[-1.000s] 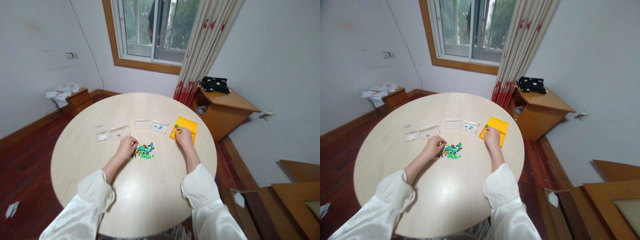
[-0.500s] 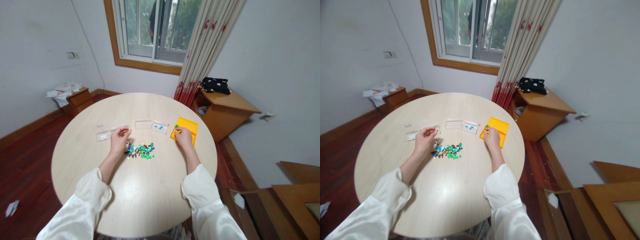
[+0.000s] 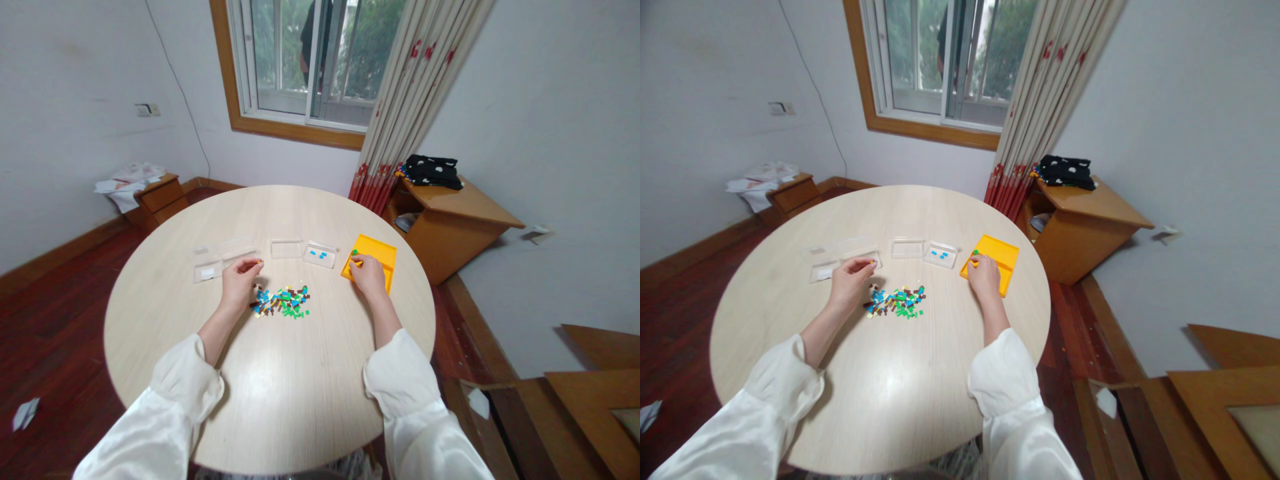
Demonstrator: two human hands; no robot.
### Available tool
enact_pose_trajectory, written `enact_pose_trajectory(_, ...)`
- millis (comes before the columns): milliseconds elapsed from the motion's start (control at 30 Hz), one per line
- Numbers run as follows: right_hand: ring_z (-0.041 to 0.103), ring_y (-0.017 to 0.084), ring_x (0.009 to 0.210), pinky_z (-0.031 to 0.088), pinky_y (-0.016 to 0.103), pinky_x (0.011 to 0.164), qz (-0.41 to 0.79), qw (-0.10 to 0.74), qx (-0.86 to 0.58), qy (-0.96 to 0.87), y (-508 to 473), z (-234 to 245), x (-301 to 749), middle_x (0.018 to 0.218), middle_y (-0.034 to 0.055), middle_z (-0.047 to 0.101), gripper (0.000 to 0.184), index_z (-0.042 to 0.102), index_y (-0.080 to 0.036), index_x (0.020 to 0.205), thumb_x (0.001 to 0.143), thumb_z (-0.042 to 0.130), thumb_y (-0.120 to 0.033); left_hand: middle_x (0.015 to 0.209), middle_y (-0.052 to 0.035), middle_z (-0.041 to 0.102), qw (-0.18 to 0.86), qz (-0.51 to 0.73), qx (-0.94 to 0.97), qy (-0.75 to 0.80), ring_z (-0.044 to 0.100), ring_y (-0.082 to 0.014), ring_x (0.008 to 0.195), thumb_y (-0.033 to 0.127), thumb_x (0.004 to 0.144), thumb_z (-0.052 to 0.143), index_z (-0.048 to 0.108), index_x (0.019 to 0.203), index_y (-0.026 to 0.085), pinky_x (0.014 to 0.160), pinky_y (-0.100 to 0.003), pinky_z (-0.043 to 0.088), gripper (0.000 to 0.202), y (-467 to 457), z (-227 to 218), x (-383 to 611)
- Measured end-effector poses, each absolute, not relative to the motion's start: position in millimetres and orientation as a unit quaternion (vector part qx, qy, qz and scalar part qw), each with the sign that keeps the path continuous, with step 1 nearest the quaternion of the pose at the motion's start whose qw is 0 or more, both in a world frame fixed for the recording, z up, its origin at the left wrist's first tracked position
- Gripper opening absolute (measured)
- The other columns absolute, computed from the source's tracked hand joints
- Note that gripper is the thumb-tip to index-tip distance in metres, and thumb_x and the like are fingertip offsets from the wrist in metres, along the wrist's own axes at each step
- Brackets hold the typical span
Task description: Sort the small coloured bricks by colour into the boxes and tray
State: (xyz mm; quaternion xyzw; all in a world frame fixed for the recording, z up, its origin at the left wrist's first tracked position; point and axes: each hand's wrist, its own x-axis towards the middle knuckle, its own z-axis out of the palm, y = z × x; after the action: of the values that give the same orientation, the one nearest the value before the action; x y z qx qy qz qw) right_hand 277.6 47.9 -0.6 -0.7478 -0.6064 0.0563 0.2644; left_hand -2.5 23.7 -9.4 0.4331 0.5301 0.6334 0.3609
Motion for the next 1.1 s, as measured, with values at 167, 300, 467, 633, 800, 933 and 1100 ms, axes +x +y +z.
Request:
enact_pose_trajectory(167, 0.06, 0.019, 0.093, 0.043, 0.029, 0.083, 0.055, 0.265, -0.748, -0.606, 49, -2, 278, 0.103, 0.0085, 0.068, 0.027, 0.07, -0.016, 0.097, 0.08, 0.049, -0.022, 0.074, -0.0049, 0.066, 0.401, 0.618, 0.416, 0.533, 0.053, -0.0118, 0.06, 0.04, 0.054, 0.071, 0.065, 0.076, 0.014, 0.058, -0.026, 0.043, 0.035, 23, -10, -2)
enact_pose_trajectory(300, 0.06, 0.019, 0.092, 0.043, 0.028, 0.082, 0.048, 0.267, -0.747, -0.607, 48, -2, 278, 0.103, 0.008, 0.068, 0.027, 0.07, -0.017, 0.096, 0.08, 0.049, -0.022, 0.071, -0.0051, 0.064, 0.423, 0.619, 0.401, 0.526, 0.051, -0.0097, 0.055, 0.043, 0.058, 0.067, 0.064, 0.073, 0.013, 0.053, -0.023, 0.04, 0.034, 25, -13, -2)
enact_pose_trajectory(467, 0.06, 0.019, 0.093, 0.043, 0.028, 0.083, 0.05, 0.26, -0.746, -0.611, 48, -2, 278, 0.103, 0.0087, 0.068, 0.027, 0.07, -0.016, 0.097, 0.08, 0.05, -0.023, 0.066, -0.0031, 0.061, 0.415, 0.651, 0.361, 0.523, 0.047, -0.0077, 0.05, 0.042, 0.061, 0.058, 0.061, 0.07, 0.013, 0.051, -0.022, 0.04, 0.031, 31, -9, -13)
enact_pose_trajectory(633, 0.06, 0.019, 0.092, 0.043, 0.029, 0.083, 0.05, 0.259, -0.745, -0.612, 50, -3, 278, 0.103, 0.0087, 0.068, 0.027, 0.069, -0.015, 0.098, 0.081, 0.05, -0.023, 0.071, -0.0032, 0.063, 0.201, 0.649, 0.4, 0.615, 0.05, -0.011, 0.059, 0.037, 0.067, 0.054, 0.062, 0.073, 0.013, 0.058, -0.024, 0.042, 0.026, 34, 3, -53)
enact_pose_trajectory(800, 0.06, 0.019, 0.09, 0.044, 0.029, 0.082, 0.052, 0.265, -0.741, -0.615, 50, -4, 278, 0.103, 0.0081, 0.068, 0.027, 0.069, -0.016, 0.097, 0.08, 0.05, -0.024, 0.064, 0.0, 0.057, 0.046, 0.547, 0.445, 0.707, 0.05, -0.0142, 0.06, 0.035, 0.068, 0.056, 0.059, 0.069, 0.017, 0.061, -0.027, 0.041, 0.018, 26, 12, -87)
enact_pose_trajectory(933, 0.06, 0.019, 0.089, 0.044, 0.029, 0.081, 0.051, 0.267, -0.742, -0.613, 50, -5, 279, 0.102, 0.008, 0.068, 0.027, 0.069, -0.017, 0.098, 0.08, 0.05, -0.024, 0.063, 0.0002, 0.054, 0.012, 0.46, 0.474, 0.751, 0.051, -0.0164, 0.062, 0.029, 0.066, 0.056, 0.049, 0.058, 0.02, 0.064, -0.029, 0.041, 0.014, 24, 11, -97)
enact_pose_trajectory(1100, 0.06, 0.018, 0.089, 0.043, 0.028, 0.081, 0.045, 0.273, -0.74, -0.614, 51, -6, 279, 0.101, 0.0074, 0.068, 0.027, 0.069, -0.017, 0.096, 0.08, 0.049, -0.023, 0.066, -0.002, 0.058, 0.009, 0.403, 0.495, 0.769, 0.055, -0.0202, 0.067, 0.029, 0.066, 0.056, 0.05, 0.059, 0.02, 0.069, -0.032, 0.042, 0.013, 27, 3, -103)
